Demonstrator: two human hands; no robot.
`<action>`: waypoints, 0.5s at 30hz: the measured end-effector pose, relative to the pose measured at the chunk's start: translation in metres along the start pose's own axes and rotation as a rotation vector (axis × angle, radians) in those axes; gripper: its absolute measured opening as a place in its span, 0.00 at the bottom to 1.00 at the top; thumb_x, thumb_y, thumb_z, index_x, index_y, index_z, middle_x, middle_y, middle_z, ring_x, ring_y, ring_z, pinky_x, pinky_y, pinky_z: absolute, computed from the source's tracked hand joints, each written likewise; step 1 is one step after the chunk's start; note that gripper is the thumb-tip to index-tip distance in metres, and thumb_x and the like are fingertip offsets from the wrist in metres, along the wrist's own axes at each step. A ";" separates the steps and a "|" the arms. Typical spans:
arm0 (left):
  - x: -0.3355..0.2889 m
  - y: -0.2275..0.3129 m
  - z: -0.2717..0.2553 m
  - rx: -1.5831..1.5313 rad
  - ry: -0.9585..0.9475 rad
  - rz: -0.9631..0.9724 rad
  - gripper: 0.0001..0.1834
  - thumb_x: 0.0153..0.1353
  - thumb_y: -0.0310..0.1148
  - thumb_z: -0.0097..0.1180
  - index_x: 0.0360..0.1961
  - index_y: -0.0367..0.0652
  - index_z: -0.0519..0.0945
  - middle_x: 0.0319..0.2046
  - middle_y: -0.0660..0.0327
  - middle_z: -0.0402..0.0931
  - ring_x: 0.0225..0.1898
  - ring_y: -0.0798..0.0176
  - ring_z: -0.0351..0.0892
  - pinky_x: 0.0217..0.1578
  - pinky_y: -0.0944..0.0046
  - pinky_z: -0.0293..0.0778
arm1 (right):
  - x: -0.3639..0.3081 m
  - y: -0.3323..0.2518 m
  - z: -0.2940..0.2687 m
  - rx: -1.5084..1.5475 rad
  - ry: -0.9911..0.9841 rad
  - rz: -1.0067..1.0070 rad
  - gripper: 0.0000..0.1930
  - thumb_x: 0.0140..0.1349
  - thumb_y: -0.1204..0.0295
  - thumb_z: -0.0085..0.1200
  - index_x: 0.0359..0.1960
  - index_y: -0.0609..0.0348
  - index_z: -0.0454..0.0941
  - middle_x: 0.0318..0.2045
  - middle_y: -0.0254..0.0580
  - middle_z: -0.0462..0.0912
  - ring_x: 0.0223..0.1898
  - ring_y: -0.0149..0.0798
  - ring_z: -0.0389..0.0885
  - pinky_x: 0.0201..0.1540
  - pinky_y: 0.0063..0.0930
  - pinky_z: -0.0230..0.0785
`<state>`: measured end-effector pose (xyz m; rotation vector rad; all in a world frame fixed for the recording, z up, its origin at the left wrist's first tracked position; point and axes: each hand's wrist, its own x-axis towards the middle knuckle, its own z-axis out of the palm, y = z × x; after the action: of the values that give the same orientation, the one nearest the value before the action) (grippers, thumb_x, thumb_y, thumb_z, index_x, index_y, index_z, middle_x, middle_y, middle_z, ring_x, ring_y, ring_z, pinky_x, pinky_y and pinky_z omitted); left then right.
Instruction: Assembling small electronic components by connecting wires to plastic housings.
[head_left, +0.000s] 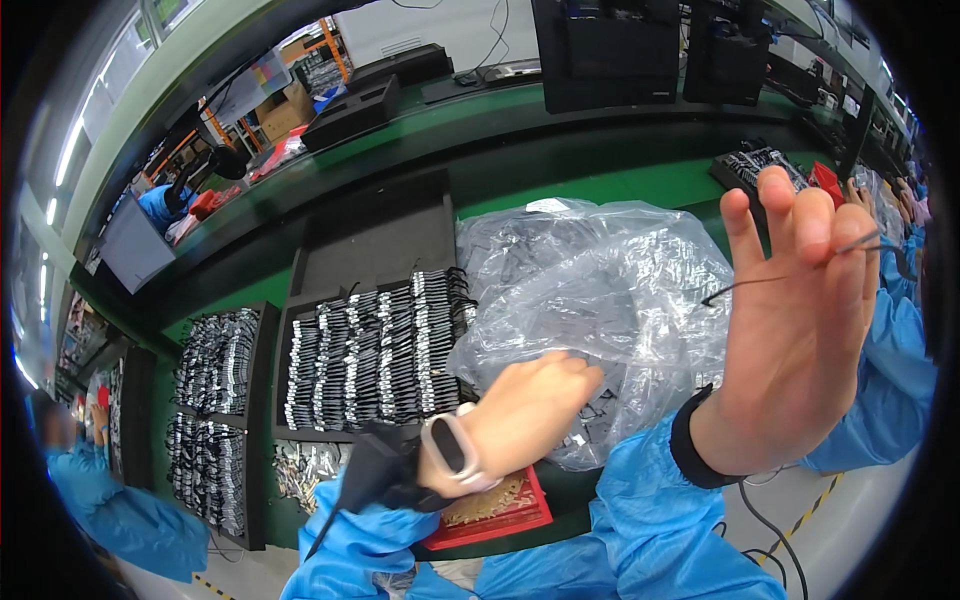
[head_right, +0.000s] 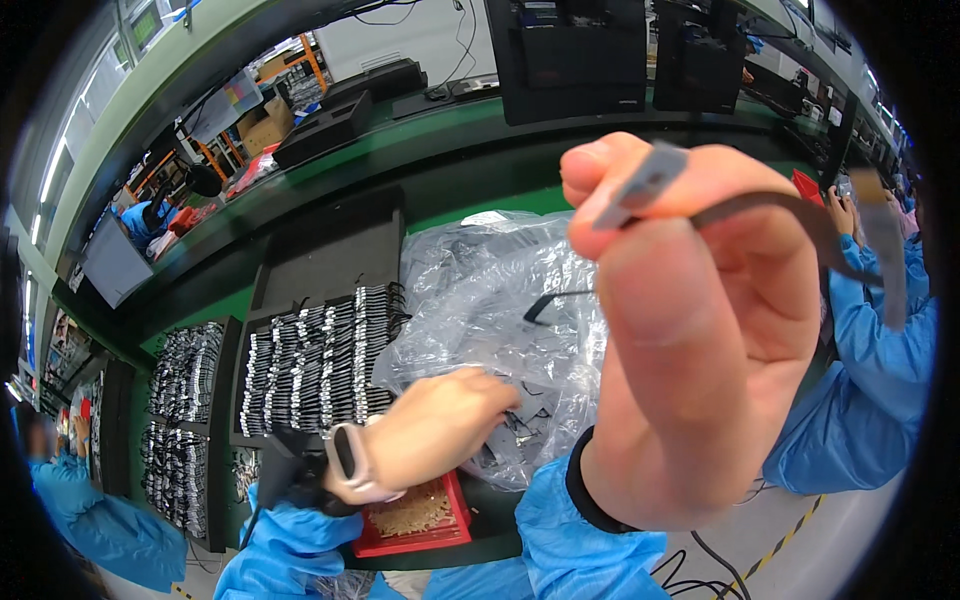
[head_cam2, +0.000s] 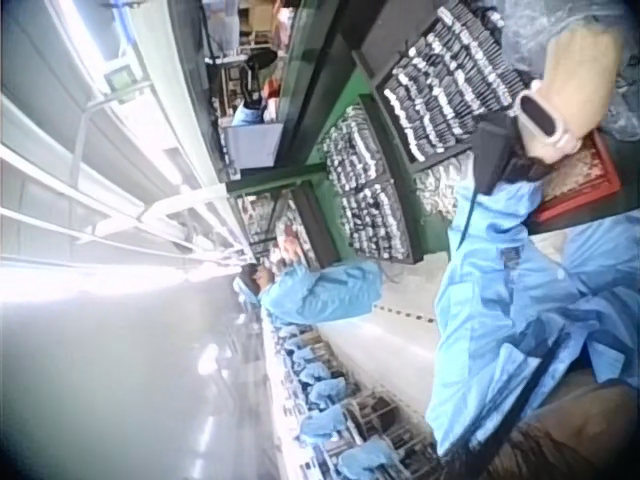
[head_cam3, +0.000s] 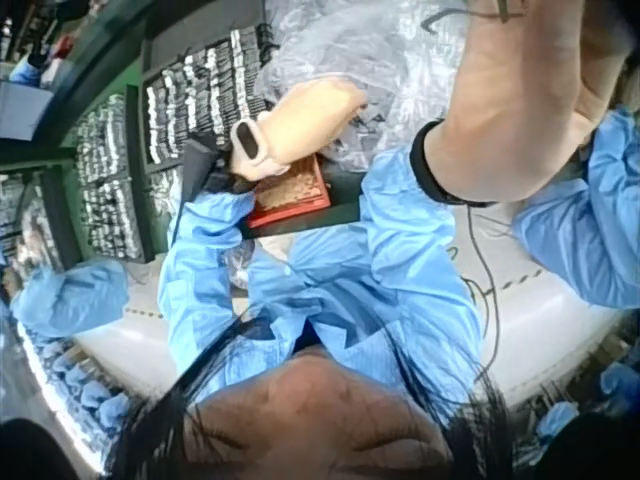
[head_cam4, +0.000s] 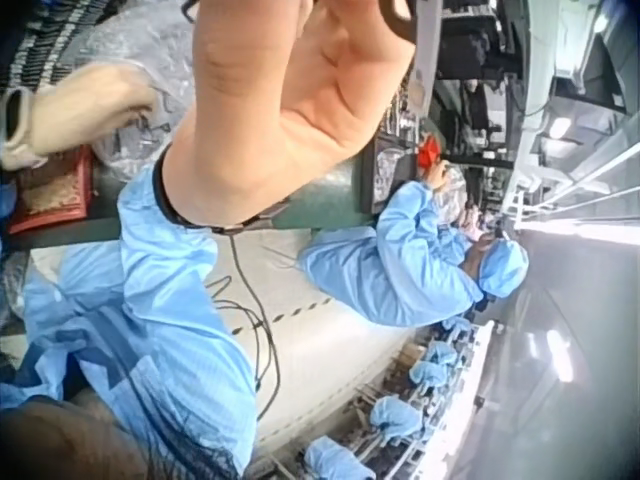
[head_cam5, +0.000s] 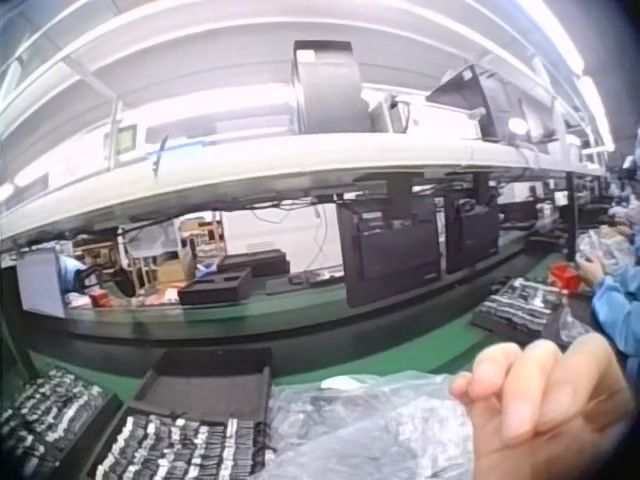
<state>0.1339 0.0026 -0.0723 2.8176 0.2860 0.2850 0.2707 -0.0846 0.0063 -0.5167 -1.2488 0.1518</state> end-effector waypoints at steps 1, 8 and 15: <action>0.006 -0.005 0.013 -0.001 -0.001 0.004 0.10 0.48 0.26 0.48 0.34 0.37 0.73 0.28 0.51 0.74 0.35 0.52 0.74 0.33 0.60 0.72 | 0.000 0.001 0.000 0.015 0.008 -0.003 0.04 0.60 0.70 0.43 0.35 0.56 0.66 0.33 0.36 0.67 0.50 0.41 0.62 0.55 0.43 0.51; 0.022 -0.038 0.056 0.123 0.028 0.127 0.14 0.48 0.24 0.44 0.38 0.34 0.72 0.35 0.48 0.73 0.42 0.50 0.71 0.44 0.58 0.68 | 0.000 0.001 -0.002 0.056 -0.059 0.014 0.04 0.60 0.71 0.43 0.35 0.56 0.67 0.32 0.36 0.68 0.50 0.41 0.61 0.55 0.41 0.53; 0.017 -0.013 0.020 -0.050 0.009 -0.008 0.11 0.49 0.24 0.43 0.35 0.34 0.73 0.35 0.49 0.73 0.41 0.50 0.72 0.42 0.58 0.69 | 0.001 0.003 0.002 0.039 -0.050 -0.005 0.06 0.60 0.72 0.44 0.37 0.58 0.68 0.31 0.37 0.69 0.48 0.40 0.63 0.53 0.40 0.57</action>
<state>0.1522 0.0132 -0.0926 2.7662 0.2884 0.2982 0.2697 -0.0811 0.0060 -0.4787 -1.2934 0.1855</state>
